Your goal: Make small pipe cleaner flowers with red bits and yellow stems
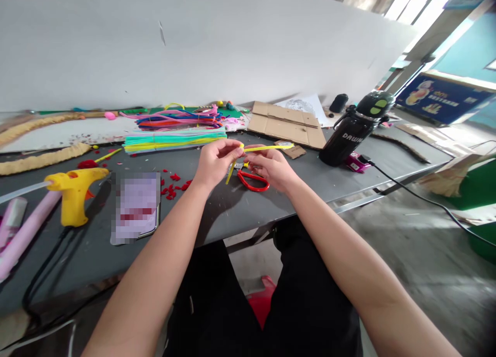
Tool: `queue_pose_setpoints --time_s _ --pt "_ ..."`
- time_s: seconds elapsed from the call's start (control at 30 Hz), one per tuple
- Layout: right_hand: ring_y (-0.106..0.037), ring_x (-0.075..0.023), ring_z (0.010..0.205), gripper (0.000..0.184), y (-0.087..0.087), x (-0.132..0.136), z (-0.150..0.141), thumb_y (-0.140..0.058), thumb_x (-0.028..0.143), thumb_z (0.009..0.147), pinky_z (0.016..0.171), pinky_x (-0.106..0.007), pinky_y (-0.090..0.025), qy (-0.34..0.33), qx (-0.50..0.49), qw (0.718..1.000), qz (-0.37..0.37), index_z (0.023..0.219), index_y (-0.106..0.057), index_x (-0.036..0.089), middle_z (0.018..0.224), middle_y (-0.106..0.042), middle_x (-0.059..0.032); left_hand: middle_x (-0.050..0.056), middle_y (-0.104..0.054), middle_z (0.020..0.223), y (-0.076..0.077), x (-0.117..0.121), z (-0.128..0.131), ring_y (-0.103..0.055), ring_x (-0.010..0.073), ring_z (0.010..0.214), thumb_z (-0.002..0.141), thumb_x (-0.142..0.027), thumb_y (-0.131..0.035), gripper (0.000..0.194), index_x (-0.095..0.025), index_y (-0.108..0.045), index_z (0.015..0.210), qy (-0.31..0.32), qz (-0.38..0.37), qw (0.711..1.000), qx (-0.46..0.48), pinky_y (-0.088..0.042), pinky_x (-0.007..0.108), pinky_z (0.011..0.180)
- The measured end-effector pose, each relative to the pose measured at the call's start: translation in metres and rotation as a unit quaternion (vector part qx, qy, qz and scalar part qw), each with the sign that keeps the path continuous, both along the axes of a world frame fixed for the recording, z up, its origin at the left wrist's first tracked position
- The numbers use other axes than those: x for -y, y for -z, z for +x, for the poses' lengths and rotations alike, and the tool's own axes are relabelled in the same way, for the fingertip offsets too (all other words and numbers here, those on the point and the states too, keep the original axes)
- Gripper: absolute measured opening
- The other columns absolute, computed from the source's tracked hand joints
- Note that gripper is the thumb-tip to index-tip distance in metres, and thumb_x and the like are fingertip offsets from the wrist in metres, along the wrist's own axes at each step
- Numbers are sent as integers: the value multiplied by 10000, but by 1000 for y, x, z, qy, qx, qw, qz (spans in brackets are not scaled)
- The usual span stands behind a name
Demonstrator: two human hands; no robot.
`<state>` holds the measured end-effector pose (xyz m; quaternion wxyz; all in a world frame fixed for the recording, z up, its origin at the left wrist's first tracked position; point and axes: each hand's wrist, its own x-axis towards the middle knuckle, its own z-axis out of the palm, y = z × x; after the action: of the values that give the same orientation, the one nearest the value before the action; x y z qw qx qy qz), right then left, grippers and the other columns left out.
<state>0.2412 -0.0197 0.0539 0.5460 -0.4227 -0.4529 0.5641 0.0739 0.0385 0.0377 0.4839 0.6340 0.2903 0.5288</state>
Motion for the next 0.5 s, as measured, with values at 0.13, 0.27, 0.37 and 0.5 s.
queue_pose_setpoints --time_s 0.13,0.27,0.37,0.5 --pt "-563 -99 677 332 3 0 3 -774 428 782 656 -251 -463 20 68 995 70 933 -720 138 796 -687 -28 70 -753 812 2 -1 0 -691 181 747 747 -479 -803 363 -150 -737 885 10 -16 1000 -25 -534 299 725" --pt "-529 -101 621 368 3 0 3 -771 488 773 615 -257 -447 50 125 986 104 883 -704 143 710 -658 -10 55 -724 769 -1 2 0 -635 154 685 757 -511 -781 381 -152 -714 867 41 -41 996 -67 -485 268 650" --pt "-533 -110 599 388 2 1 3 -762 515 769 589 -260 -445 74 163 977 116 865 -684 148 655 -630 1 60 -715 757 -3 4 1 -617 157 669 766 -525 -758 386 -149 -700 833 43 -30 993 -103 -468 272 640" --pt "-554 -130 608 386 4 -1 5 -735 529 787 582 -276 -454 90 239 957 137 851 -684 151 677 -648 -19 55 -700 707 -2 7 1 -586 163 628 839 -471 -668 317 -162 -679 770 29 19 985 -172 -431 282 611"
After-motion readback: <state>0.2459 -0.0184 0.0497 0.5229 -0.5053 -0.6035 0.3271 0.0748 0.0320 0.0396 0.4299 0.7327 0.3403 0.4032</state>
